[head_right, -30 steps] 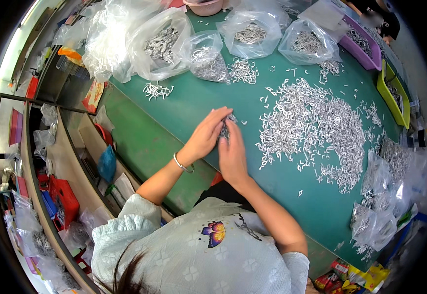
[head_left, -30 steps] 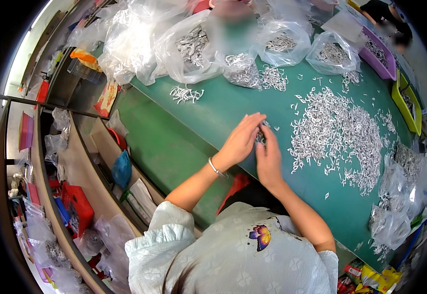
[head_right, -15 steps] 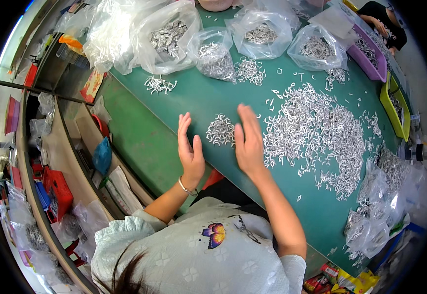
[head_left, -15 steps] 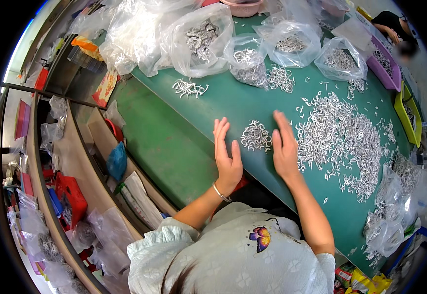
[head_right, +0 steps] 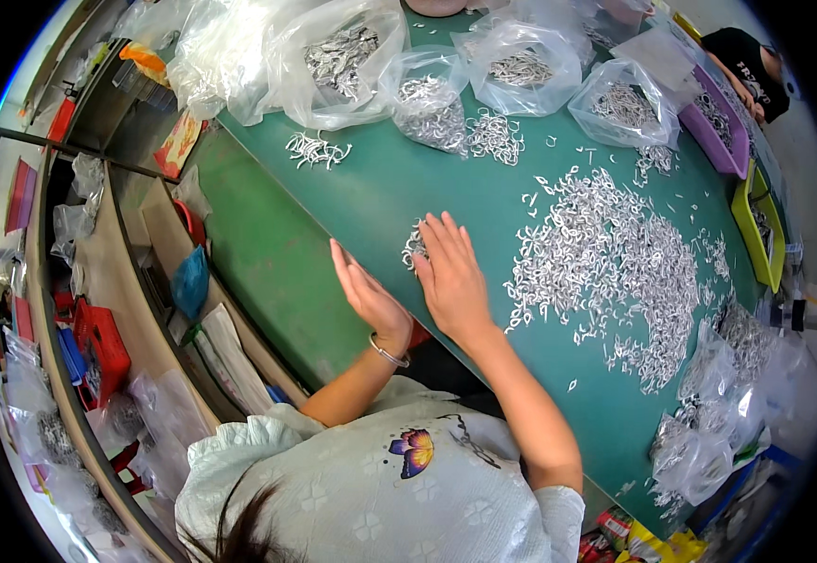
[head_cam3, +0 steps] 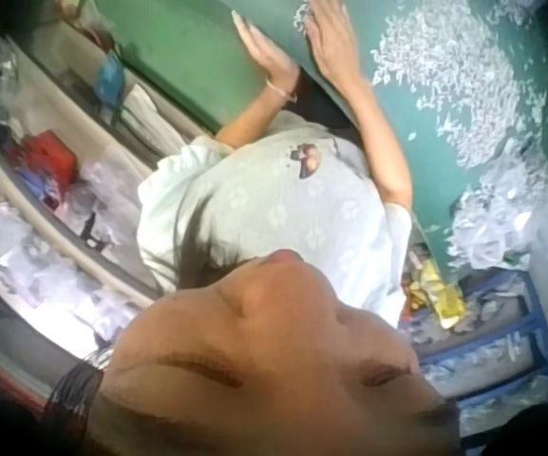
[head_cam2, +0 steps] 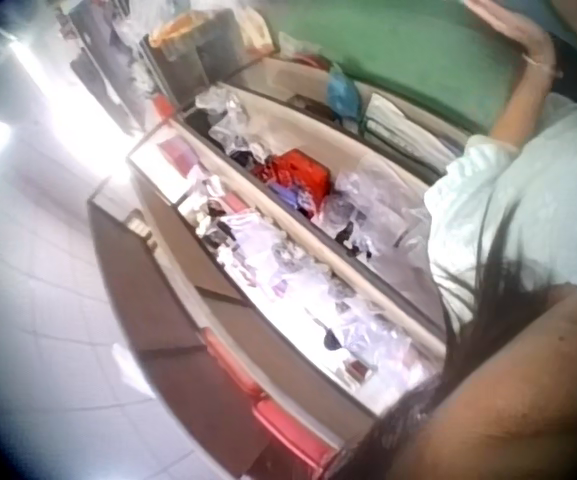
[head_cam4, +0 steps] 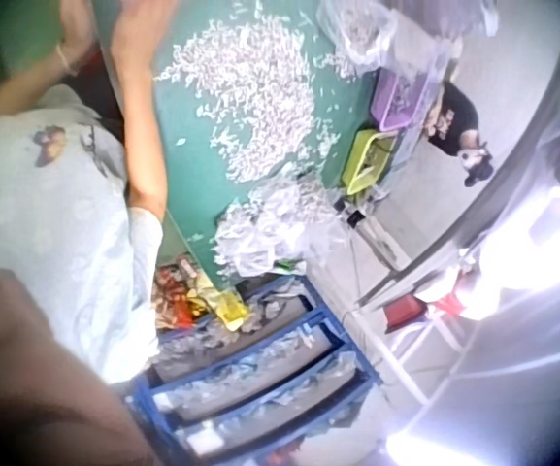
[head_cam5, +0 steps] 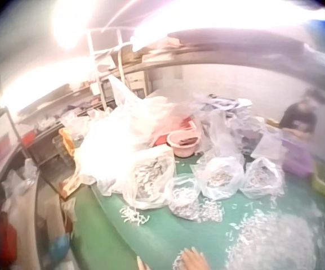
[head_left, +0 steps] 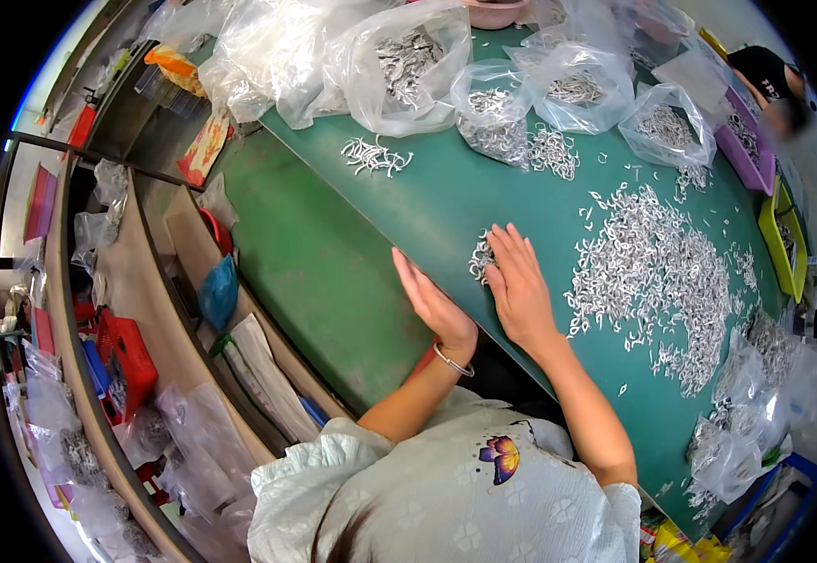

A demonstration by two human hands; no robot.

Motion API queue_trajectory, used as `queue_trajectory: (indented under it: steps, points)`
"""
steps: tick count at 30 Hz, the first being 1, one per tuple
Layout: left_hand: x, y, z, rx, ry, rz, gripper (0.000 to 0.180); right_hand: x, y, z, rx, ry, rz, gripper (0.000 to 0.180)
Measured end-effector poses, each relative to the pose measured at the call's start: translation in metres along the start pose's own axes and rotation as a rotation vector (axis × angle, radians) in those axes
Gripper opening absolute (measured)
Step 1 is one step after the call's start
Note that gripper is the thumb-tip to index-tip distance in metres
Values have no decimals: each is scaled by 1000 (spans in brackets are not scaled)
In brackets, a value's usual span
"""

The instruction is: The person picks up and sorts small silver-colored metal pieces by hand from a large pile on a green table, placing them into plastic bags.

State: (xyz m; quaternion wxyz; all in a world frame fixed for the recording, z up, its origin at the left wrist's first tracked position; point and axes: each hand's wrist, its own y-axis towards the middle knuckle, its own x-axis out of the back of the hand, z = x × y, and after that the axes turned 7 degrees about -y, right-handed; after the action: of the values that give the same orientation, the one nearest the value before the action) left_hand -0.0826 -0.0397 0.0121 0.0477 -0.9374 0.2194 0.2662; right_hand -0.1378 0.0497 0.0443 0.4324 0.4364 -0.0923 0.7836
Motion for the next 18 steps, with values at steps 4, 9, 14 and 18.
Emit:
queue_trajectory:
  steps: [4,9,14,18]
  points:
    - [1,-7,6,-18,63,29,57,2,1,8,-90,244,-120,38]
    - [-3,-8,3,-85,83,39,57,-3,-3,11,-73,197,-47,40]
    - [0,-10,5,-123,145,43,55,5,-23,12,-119,94,-60,44]
    - [4,-11,9,-150,151,64,54,3,-28,23,-84,-26,53,50]
